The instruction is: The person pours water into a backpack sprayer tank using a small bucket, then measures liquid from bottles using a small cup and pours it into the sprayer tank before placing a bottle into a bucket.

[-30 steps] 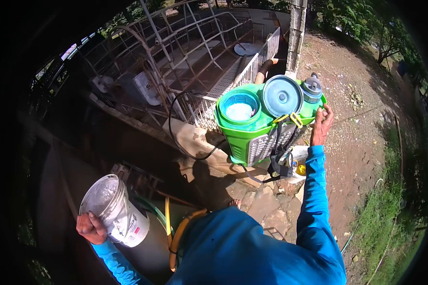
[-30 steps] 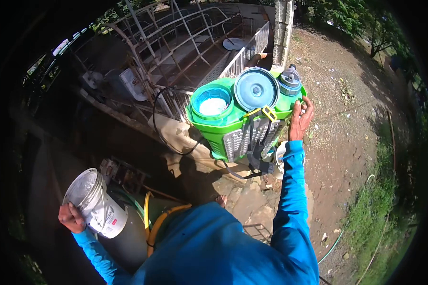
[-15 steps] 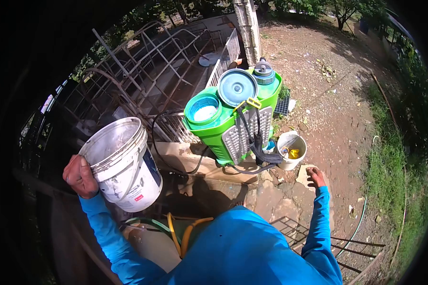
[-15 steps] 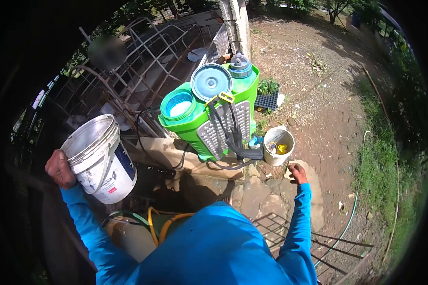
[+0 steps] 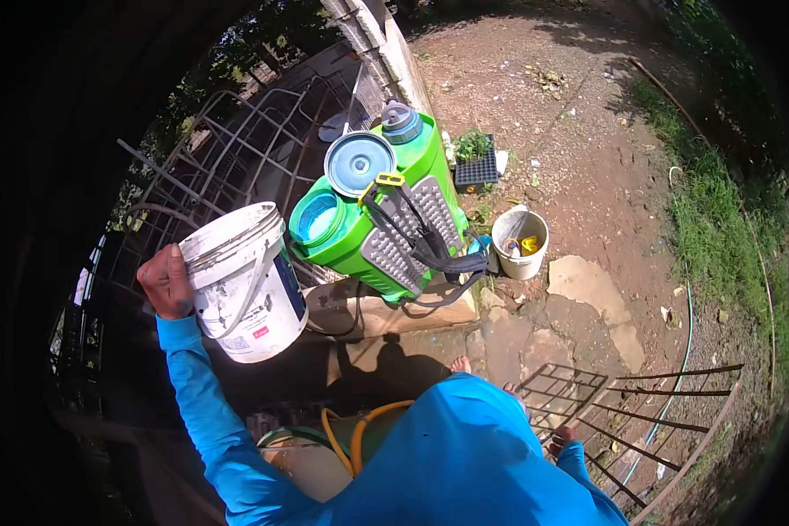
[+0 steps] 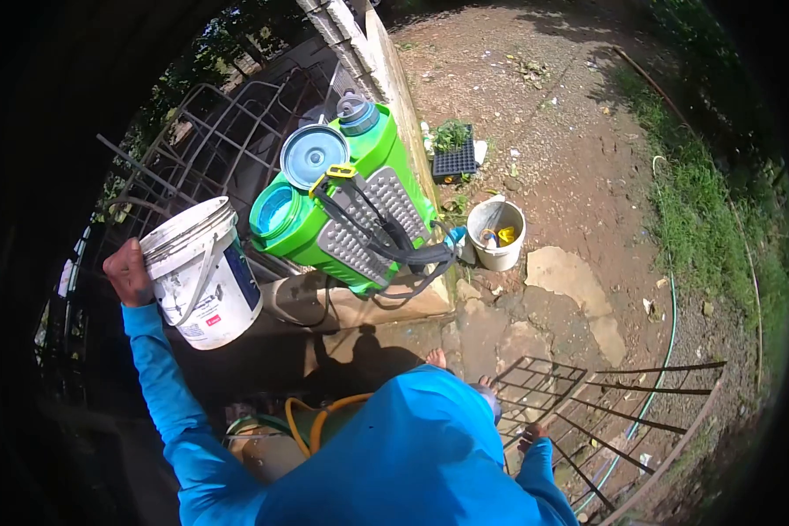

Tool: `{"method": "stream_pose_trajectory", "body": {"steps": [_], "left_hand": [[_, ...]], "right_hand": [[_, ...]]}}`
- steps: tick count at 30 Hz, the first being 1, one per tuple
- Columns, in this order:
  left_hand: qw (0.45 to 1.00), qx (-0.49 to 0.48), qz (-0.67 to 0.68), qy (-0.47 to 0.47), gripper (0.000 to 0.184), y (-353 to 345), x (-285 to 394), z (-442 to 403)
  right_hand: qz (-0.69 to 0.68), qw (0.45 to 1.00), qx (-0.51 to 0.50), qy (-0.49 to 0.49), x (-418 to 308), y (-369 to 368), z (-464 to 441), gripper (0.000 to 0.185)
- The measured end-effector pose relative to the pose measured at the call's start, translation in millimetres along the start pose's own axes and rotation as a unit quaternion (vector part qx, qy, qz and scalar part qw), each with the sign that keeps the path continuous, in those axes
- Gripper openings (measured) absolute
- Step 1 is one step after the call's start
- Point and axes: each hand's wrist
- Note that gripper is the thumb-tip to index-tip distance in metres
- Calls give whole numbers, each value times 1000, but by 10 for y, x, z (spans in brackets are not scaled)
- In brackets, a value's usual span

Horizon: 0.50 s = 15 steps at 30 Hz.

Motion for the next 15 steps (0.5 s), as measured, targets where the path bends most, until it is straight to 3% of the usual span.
{"method": "stream_pose_trajectory", "body": {"steps": [3,6,9,12,15], "left_hand": [[999,-34,18,27,36,-122,-53,-13],[998,-51,12,18,37,-207,-114,-23],[998,-64,15,24,37,-270,-80,-48],[997,-77,0,19,37,-266,-48,-42],[996,-75,15,37,37,-249,-55,2]], "right_hand": [[-229,969,-93,-22,163,-21,-42,32],[-198,978,-54,30,-9,-145,29,26],[-204,966,-153,46,-284,-167,-120,25],[-191,975,-86,69,-566,-240,55,24],[-195,971,-103,93,-647,-241,94,24]]}}
Point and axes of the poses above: each hand's wrist, its own z-axis away from the middle knuckle, its own y-axis out of the back of the hand, x = y × z, and after that the axes turned 7 degrees about x, right-handed
